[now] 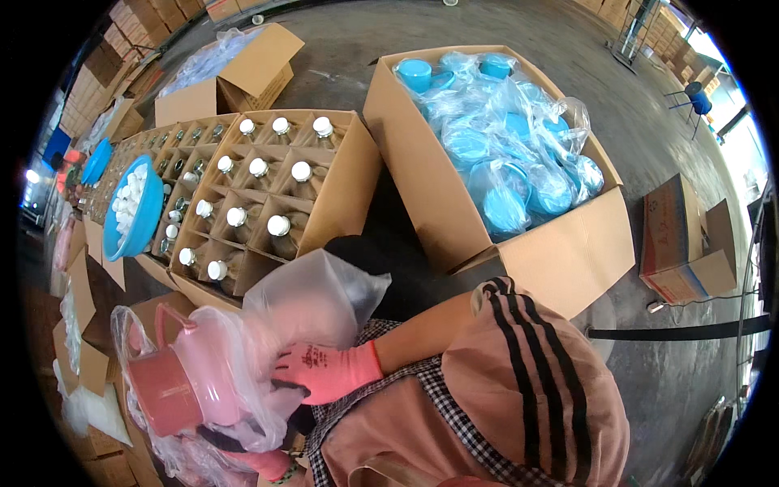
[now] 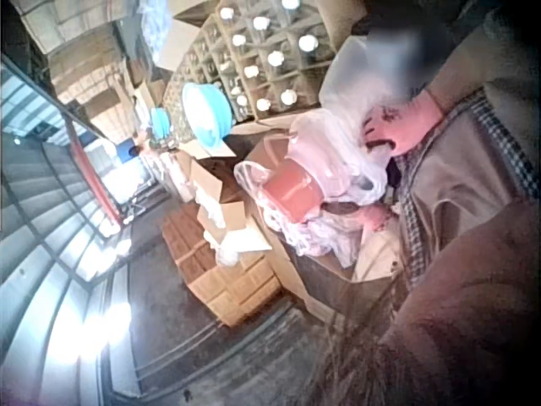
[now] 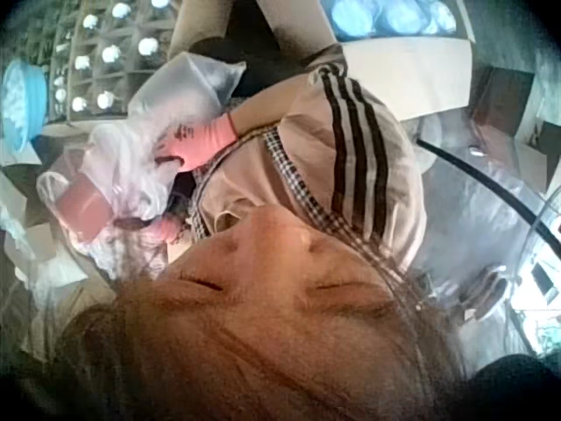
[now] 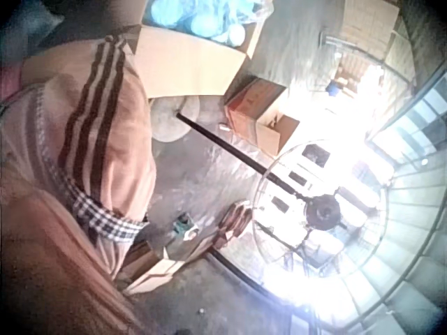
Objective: The person places white lids onto glass jars arranged in a cardboard box. They then pick up a pink thermal jug, remove its lid, insert a metal strainer, and reassemble it. Finally, they wrap the jug in a plastic bag and place it into a larger box.
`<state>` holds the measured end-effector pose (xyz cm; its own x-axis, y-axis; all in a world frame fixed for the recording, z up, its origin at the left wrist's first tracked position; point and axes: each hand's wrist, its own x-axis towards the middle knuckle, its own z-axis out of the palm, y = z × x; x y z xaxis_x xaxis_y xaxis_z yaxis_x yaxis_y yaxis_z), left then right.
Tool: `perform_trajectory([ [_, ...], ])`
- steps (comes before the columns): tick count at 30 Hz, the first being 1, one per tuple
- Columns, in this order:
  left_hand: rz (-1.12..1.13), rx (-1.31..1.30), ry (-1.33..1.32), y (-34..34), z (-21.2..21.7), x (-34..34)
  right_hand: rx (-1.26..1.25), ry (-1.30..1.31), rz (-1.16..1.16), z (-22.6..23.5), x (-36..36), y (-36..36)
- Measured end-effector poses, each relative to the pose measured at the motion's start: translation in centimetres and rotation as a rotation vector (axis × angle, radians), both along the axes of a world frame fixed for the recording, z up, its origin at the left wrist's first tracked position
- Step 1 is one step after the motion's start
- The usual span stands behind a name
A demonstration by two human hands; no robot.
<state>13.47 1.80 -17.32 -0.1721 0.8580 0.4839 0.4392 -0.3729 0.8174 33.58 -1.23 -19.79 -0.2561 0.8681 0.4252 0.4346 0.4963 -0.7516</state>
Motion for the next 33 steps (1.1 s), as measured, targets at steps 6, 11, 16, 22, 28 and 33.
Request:
perform_trajectory([
  [6, 0.096, 0.033, 0.048, 0.7, 1.5, -0.2, -0.077, 0.073, 0.192, 1.3, 6.9, -0.7],
  [11, 0.163, 0.057, 0.061, 1.8, 2.5, -0.2, -0.114, -0.319, -1.208, 1.1, 27.1, -5.1],
  [16, 0.131, 0.059, 0.069, 3.6, 3.2, 0.9, -0.887, -0.726, -1.461, -6.7, 39.3, -13.8],
  [22, 0.178, 0.088, 0.103, 3.4, 5.1, 0.1, -0.726, -0.632, -1.217, -7.1, 41.0, -12.2],
  [28, 0.145, 0.075, 0.096, 4.6, 5.5, -0.4, -0.674, -1.075, -1.269, -5.8, 33.6, -12.7],
  [33, -0.027, -0.057, -0.071, 4.6, 6.1, -2.7, -0.528, -0.935, -1.456, -6.6, 32.5, -14.5],
])
